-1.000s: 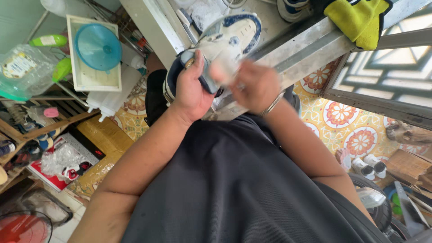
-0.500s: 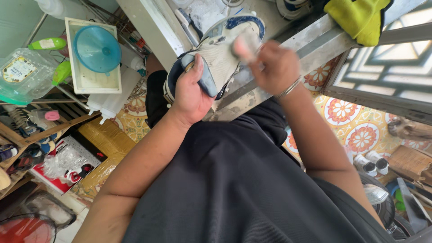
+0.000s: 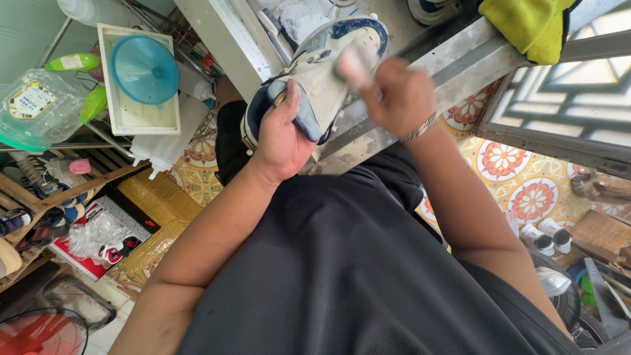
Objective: The person removes the laces from a white and blue sneaker. They scrub the exterior and interior of the shoe using an orange brush and a black brush, applying a cleaning solution. Finally, the person rinses the shoe under running water in a sink.
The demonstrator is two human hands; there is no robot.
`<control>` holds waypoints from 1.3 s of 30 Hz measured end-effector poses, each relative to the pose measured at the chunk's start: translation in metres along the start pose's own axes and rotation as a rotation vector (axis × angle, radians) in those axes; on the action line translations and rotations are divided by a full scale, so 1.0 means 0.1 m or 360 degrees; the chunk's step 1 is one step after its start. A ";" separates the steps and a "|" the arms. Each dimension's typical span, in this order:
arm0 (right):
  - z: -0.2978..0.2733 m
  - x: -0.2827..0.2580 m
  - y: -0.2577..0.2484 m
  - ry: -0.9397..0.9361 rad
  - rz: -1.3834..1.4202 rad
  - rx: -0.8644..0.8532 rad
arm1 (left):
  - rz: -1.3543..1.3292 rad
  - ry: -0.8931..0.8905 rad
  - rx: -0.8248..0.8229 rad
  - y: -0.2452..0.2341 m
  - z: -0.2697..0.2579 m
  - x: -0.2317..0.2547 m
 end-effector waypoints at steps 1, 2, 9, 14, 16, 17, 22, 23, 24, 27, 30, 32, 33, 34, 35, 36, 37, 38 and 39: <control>0.03 0.03 -0.02 0.0067 -0.0064 0.0043 | 0.0026 0.0024 -0.0020 -0.01 0.03 -0.01; 0.06 0.04 -0.05 0.0134 -0.0128 0.0087 | -0.0010 0.0021 -0.0028 -0.02 0.03 -0.01; 0.01 0.11 -0.06 0.0056 -0.0045 0.0024 | 0.0035 -0.0001 -0.0003 -0.01 -0.01 -0.02; -0.13 -0.14 0.13 -0.0204 0.0024 0.0036 | -0.0038 -0.0021 0.0019 0.01 0.00 -0.01; -0.05 0.11 -0.02 0.0130 0.0060 0.0006 | -0.0030 -0.0021 0.0014 0.03 -0.02 -0.01; -0.01 0.20 -0.08 0.0285 0.0074 -0.0013 | -0.0025 -0.0016 0.0034 0.03 -0.01 -0.01; -0.06 -0.02 0.04 -0.0011 0.0108 -0.0047 | 0.0161 -0.0049 0.0138 0.02 -0.05 0.00; -0.07 0.01 0.03 0.0017 0.0130 -0.0049 | 0.0221 -0.0045 0.0154 -0.01 -0.06 -0.02; -0.05 0.05 0.02 0.0080 0.0068 -0.0010 | 0.0280 -0.0041 0.0170 -0.04 -0.05 -0.05; 0.03 0.02 -0.01 0.0022 0.0000 0.0034 | 0.0474 -0.0007 0.0183 -0.14 -0.05 -0.15; -0.06 -0.25 0.08 -0.0194 0.0163 -0.0027 | 0.0594 0.0015 0.0223 -0.23 -0.05 -0.24; 0.07 -0.06 0.00 -0.0053 0.0146 -0.0027 | 0.0627 -0.0021 0.0240 -0.26 -0.09 -0.25; 0.07 -0.07 -0.01 -0.0058 0.0118 -0.0019 | 0.0634 -0.0052 0.0223 -0.26 -0.07 -0.24; 0.07 -0.11 -0.01 -0.0063 0.0091 -0.0012 | 0.0641 -0.0082 0.0205 -0.25 -0.04 -0.24; 0.07 -0.16 -0.01 -0.0068 0.0067 -0.0011 | 0.0598 -0.0061 0.0162 -0.23 -0.03 -0.23; 0.04 -0.24 0.00 -0.0154 0.0114 -0.0047 | 0.0555 -0.0041 0.0118 -0.21 -0.03 -0.22; -0.01 -0.36 0.03 -0.0237 0.0172 -0.0079 | 0.0517 -0.0027 0.0081 -0.19 -0.05 -0.21; -0.04 -0.43 0.05 -0.0319 0.0229 -0.0111 | 0.0598 -0.0061 0.0149 -0.19 -0.07 -0.22; 0.02 -0.33 0.01 -0.0192 0.0190 -0.0101 | 0.0682 -0.0093 0.0209 -0.20 -0.07 -0.23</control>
Point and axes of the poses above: each hand's wrist, its own z-axis towards the middle knuckle, its own y-axis out of the palm, x = y × z, the point moved 2 cm from there along z, towards the middle knuckle, and after that the axes turned 15 degrees about -x, right-handed, at the moved point
